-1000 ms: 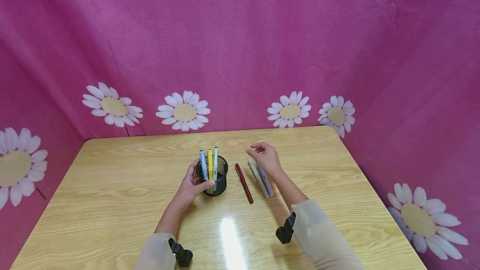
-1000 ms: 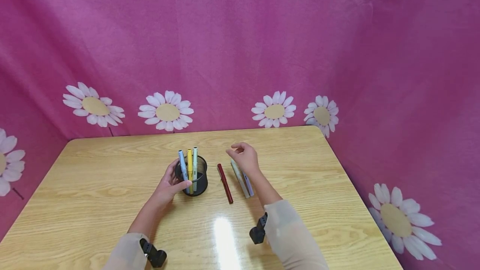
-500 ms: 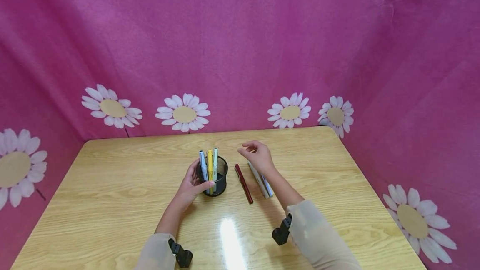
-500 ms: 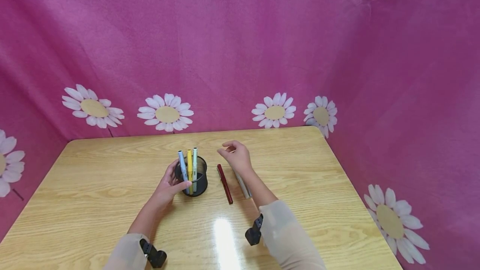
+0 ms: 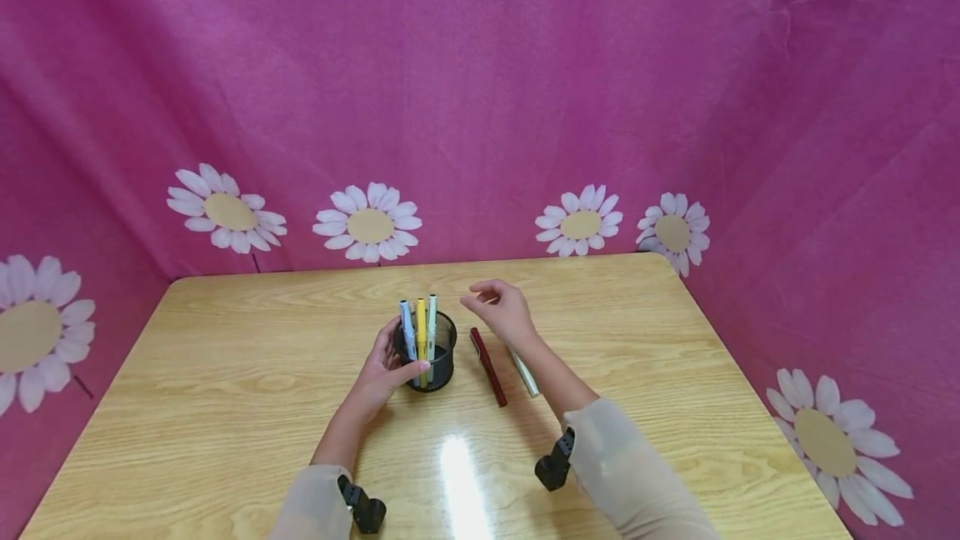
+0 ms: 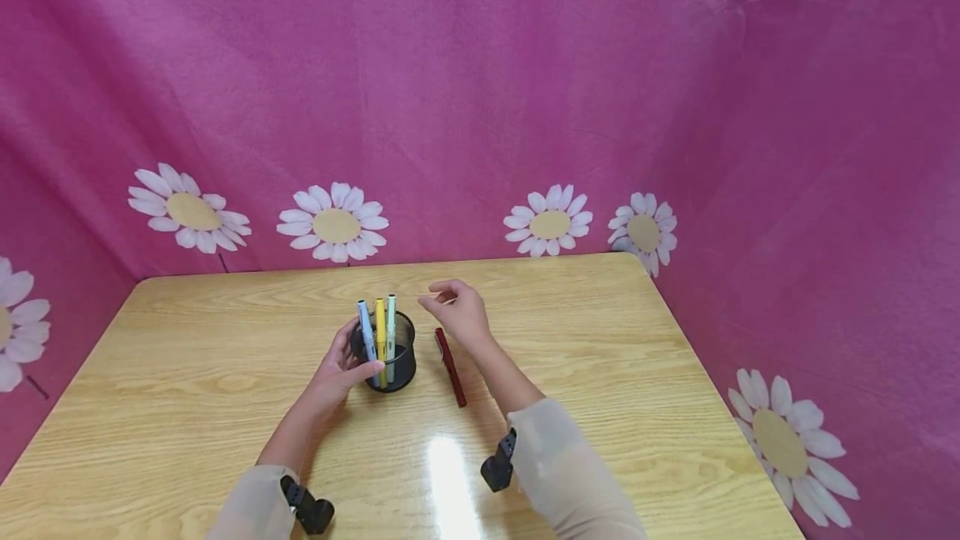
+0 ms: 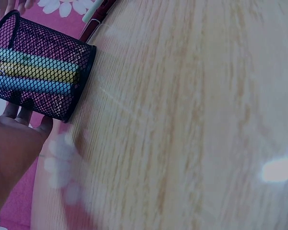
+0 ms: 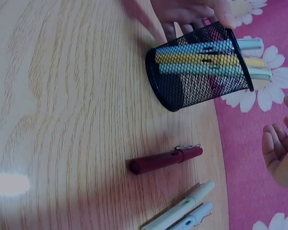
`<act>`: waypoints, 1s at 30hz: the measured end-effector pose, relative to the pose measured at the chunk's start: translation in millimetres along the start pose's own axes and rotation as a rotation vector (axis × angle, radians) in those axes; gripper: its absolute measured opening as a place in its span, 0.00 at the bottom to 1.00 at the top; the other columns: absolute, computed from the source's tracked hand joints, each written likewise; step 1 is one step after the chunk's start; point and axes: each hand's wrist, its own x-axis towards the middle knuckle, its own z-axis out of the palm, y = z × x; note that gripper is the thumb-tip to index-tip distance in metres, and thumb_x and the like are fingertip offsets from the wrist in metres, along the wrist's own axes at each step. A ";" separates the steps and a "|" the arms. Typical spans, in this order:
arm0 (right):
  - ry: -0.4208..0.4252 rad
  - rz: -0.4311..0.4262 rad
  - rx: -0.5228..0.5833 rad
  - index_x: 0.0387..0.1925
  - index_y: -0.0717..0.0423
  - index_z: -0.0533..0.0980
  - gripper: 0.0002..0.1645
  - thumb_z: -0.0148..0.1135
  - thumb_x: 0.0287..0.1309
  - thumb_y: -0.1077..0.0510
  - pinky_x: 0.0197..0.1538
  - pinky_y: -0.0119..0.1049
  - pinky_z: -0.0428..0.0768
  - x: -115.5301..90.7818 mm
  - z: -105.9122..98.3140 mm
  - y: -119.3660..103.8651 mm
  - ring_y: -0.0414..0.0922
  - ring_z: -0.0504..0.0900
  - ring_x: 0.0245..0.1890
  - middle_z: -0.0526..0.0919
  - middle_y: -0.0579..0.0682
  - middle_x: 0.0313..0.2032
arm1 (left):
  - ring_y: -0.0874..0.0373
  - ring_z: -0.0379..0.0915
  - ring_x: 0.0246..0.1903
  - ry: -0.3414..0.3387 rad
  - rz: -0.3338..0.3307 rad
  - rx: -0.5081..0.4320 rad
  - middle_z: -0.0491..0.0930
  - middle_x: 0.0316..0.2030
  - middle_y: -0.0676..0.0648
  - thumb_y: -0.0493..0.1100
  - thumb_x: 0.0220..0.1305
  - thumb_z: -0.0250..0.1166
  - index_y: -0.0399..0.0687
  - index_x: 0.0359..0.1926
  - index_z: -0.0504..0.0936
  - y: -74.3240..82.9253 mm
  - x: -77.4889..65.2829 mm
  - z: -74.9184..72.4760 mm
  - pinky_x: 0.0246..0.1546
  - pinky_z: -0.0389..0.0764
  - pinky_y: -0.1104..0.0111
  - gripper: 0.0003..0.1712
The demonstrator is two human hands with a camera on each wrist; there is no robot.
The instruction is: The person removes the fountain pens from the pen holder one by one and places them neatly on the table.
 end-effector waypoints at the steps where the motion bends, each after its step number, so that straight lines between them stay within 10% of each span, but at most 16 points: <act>1: -0.005 -0.003 0.002 0.43 0.58 0.80 0.18 0.69 0.50 0.54 0.31 0.27 0.76 -0.4 1.1 -1.3 0.44 0.79 0.36 0.82 0.55 0.35 | 0.47 0.38 0.73 0.000 0.002 0.003 0.46 0.73 0.46 0.40 0.55 0.68 0.63 0.72 0.46 0.3 -0.2 0.2 0.72 0.43 0.50 0.51; 30: -0.072 -0.014 0.020 0.44 0.59 0.79 0.20 0.68 0.50 0.53 0.34 0.28 0.77 -1.6 32.1 -17.5 0.43 0.80 0.35 0.82 0.54 0.35 | 0.47 0.40 0.73 -0.001 0.024 0.001 0.48 0.72 0.45 0.37 0.56 0.66 0.63 0.71 0.47 -3.5 3.3 -1.1 0.71 0.43 0.48 0.49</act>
